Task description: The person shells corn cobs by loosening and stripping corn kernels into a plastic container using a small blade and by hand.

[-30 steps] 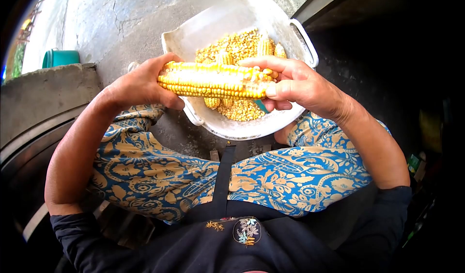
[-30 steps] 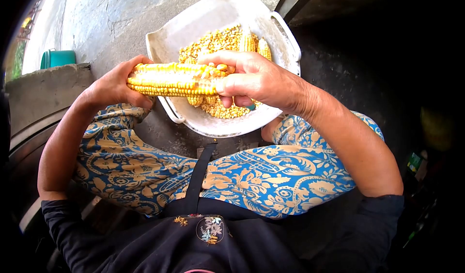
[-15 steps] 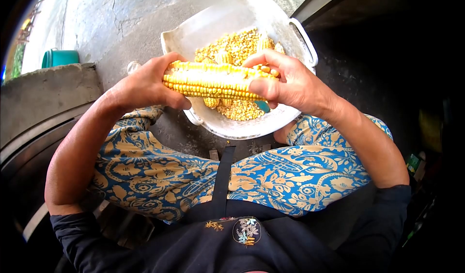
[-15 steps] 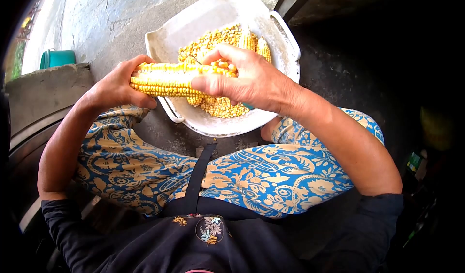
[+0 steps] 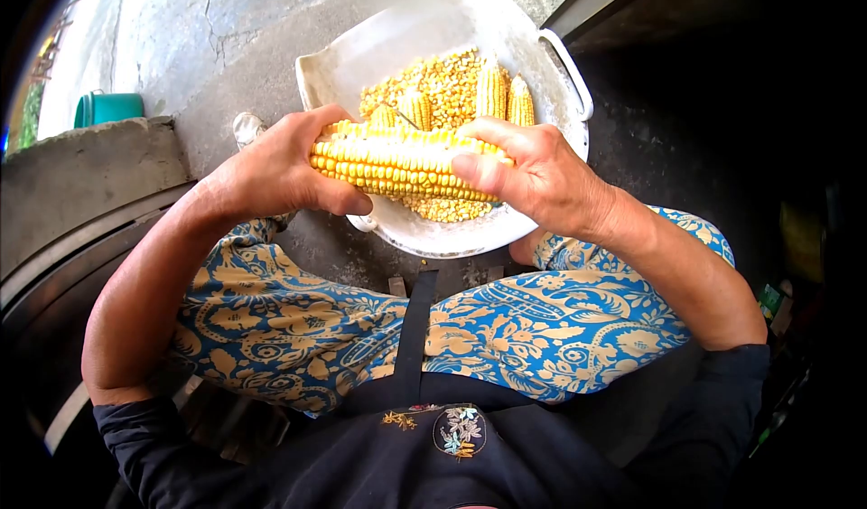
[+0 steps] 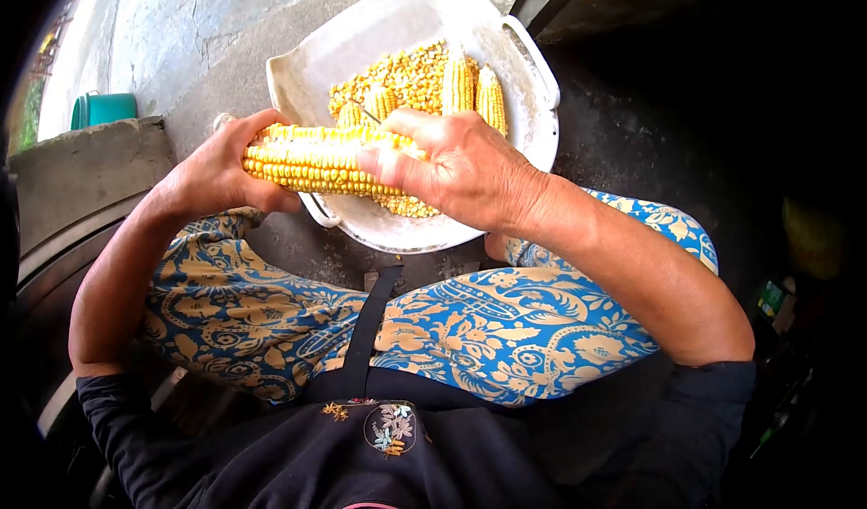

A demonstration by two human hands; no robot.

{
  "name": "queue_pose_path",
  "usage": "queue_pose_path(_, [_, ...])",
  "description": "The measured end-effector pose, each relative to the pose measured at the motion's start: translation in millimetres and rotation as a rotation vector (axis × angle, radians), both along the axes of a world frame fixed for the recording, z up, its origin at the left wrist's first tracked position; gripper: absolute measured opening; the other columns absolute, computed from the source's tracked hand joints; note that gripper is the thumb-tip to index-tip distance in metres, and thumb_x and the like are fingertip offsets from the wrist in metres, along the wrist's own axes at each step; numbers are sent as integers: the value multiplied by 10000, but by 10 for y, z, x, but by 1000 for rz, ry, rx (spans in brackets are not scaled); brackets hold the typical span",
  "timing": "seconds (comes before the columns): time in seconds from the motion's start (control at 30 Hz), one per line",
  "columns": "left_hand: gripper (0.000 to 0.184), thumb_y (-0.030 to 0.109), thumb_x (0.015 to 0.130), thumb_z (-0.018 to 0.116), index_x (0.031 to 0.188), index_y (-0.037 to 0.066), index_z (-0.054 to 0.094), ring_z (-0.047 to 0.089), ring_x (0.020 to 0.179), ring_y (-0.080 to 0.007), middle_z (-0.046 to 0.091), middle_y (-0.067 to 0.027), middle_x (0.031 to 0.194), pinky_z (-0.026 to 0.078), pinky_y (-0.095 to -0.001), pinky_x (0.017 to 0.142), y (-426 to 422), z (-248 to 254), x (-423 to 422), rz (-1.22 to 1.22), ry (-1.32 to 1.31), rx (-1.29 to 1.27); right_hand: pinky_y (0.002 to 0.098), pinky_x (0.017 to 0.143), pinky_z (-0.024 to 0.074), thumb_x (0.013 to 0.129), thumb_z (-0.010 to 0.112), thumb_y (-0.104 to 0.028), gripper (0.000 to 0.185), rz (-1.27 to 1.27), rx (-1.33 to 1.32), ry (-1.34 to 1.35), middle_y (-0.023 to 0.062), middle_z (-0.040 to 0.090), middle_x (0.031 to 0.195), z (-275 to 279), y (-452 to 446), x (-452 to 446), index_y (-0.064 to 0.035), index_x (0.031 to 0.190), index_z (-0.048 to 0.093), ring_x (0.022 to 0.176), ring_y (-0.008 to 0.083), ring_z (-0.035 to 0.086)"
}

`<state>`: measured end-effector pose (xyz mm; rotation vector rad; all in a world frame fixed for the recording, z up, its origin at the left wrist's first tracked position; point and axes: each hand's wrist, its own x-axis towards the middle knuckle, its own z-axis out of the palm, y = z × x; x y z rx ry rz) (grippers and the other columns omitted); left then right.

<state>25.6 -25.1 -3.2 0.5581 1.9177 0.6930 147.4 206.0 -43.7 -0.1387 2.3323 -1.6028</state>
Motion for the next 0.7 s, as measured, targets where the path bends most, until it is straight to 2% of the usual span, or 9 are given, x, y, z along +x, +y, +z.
queue_pose_path(0.07, [600, 214, 574, 779, 1075, -10, 535, 587, 733, -121, 615, -42, 819, 489, -245, 684, -3, 2, 9, 1, 17, 14, 354, 648, 482, 895, 508, -506, 494, -110, -121, -67, 140, 611, 717, -20, 0, -20, -23, 836, 591, 712, 235, 620])
queue_pose_path(0.13, [615, 253, 592, 786, 1078, -27, 535, 603, 849, -190, 636, -102, 889, 473, -286, 787, 21, 49, 7, -4, -9, -24, 348, 641, 481, 879, 526, -522, 516, -94, -120, -96, 137, 611, 718, -14, 13, -35, -13, 830, 594, 707, 226, 617])
queue_pose_path(0.2, [611, 250, 593, 787, 1075, -27, 534, 605, 844, -193, 637, -105, 881, 476, -290, 785, 4, 29, 12, -13, 5, 10, 342, 635, 479, 863, 545, -539, 540, -79, -121, -126, 133, 612, 720, -7, 22, -45, -3, 824, 598, 702, 218, 613])
queue_pose_path(0.27, [606, 246, 594, 787, 1073, -27, 534, 607, 839, -195, 639, -109, 873, 479, -295, 782, 11, 25, 21, -24, 17, 43, 356, 657, 489, 810, 605, -561, 592, 5, -61, -236, 169, 626, 758, -5, 29, -50, 24, 899, 598, 733, 246, 629])
queue_pose_path(0.37, [599, 241, 596, 786, 1065, -31, 531, 612, 820, -200, 640, -119, 858, 485, -305, 770, 56, 43, 48, -41, 53, 27, 379, 689, 496, 764, 646, -578, 661, 55, 73, -27, 207, 636, 802, 20, -34, -62, 46, 971, 582, 779, 282, 643])
queue_pose_path(0.43, [653, 225, 581, 799, 1116, -16, 513, 593, 785, -126, 621, -64, 868, 491, -247, 709, 71, 43, 51, -42, 57, 9, 395, 716, 497, 782, 638, -555, 644, 79, 84, -77, 230, 637, 836, 26, -25, -71, 40, 1018, 568, 818, 308, 648])
queue_pose_path(0.47, [653, 225, 581, 799, 1116, -16, 513, 593, 785, -126, 621, -64, 868, 491, -247, 709, 76, 48, 53, -42, 57, 10, 399, 710, 495, 799, 625, -541, 609, 67, 61, -70, 225, 633, 821, 25, -25, -71, 31, 1001, 571, 807, 306, 646])
queue_pose_path(0.53, [594, 244, 600, 779, 1060, -34, 527, 622, 821, -218, 643, -140, 866, 492, -315, 768, 77, 60, 65, -47, 82, 11, 403, 704, 492, 817, 612, -528, 577, 55, 38, -63, 221, 629, 806, 26, -20, -66, 23, 985, 575, 796, 305, 644])
queue_pose_path(0.7, [584, 243, 602, 773, 1052, -37, 526, 628, 817, -226, 644, -153, 861, 499, -323, 764, 79, 37, 112, -40, 55, 41, 399, 664, 481, 857, 572, -502, 495, 0, -113, -153, 202, 608, 751, -21, -10, -59, -11, 912, 570, 753, 287, 631])
